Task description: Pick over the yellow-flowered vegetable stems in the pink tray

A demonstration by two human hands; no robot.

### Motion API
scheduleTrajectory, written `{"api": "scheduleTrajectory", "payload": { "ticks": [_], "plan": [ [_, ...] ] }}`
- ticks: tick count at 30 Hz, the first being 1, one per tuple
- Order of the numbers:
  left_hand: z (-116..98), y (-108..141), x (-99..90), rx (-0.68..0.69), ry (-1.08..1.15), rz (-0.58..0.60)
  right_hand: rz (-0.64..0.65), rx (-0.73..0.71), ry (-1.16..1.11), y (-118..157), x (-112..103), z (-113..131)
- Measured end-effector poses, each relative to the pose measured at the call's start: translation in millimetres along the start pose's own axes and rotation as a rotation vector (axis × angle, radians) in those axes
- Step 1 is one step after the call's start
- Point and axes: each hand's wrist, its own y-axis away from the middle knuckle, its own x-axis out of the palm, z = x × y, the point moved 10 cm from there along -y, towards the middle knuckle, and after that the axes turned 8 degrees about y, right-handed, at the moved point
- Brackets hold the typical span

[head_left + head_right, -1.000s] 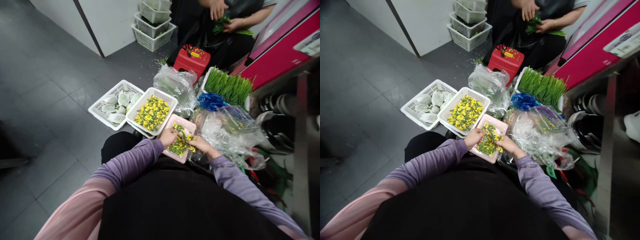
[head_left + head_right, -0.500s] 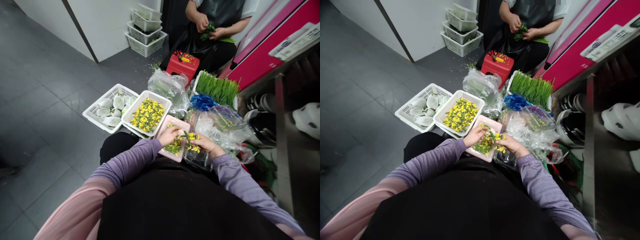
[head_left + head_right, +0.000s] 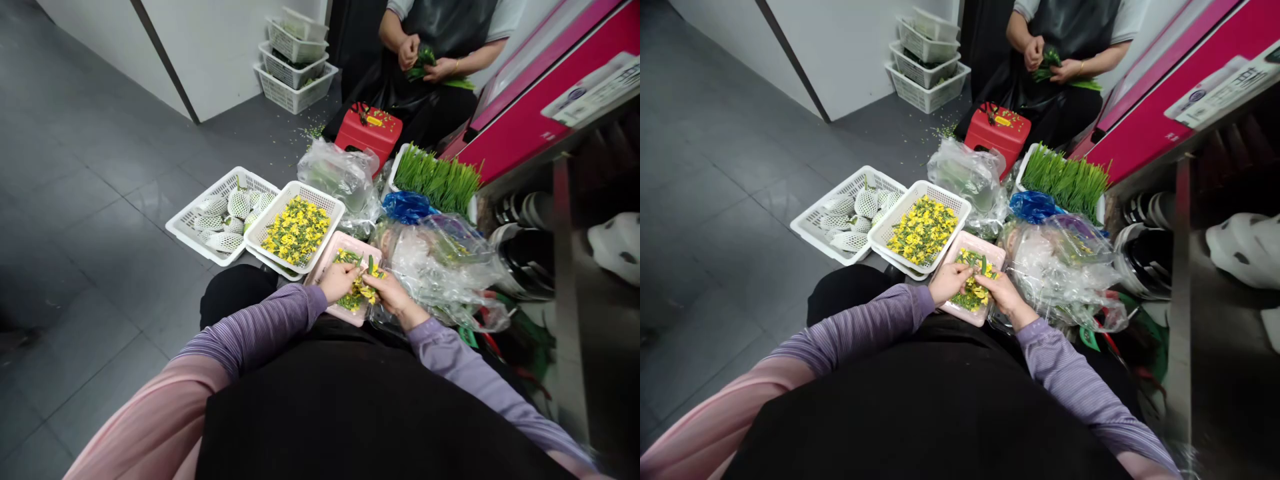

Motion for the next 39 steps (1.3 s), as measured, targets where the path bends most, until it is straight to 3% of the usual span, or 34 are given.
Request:
{"api": "scheduleTrajectory", "payload": {
  "ticks": [5, 10, 15, 20, 23, 27, 30, 35, 39],
  "plan": [
    [0, -2, -0.2, -0.029, 0.257, -0.046, -0.001, -0.101, -0.024, 2, 19, 6],
    [3, -3, 2.3, -0.079, 0.275, -0.015, -0.167, -0.163, 0.179, 3, -6, 15],
    [1, -8, -13.4, -0.058, 0.133, -0.105, -0.301, -0.222, 0.563, 5, -27, 31],
    [-6, -12, -12.6, 0.006, -0.101, -0.024, -0.306, -0.234, 0.688, 8, -32, 43],
    [-12, -7, -6.8, -0.001, -0.061, 0.047, -0.202, -0.204, 0.647, 7, -28, 46],
    [-13, 3, 0.1, -0.122, 0.179, 0.114, -0.046, -0.174, 0.488, 8, -19, 42],
    [-12, 9, 6.3, -0.157, 0.334, 0.175, -0.018, -0.090, 0.288, 5, -21, 28],
    [19, 3, -8.2, -0.188, 0.211, 0.003, -0.078, 0.161, 0.012, -16, -27, 4],
    [40, -2, -12.7, -0.238, 0.086, -0.061, -0.044, 0.335, -0.038, -57, 1, 12]
  ]
}}
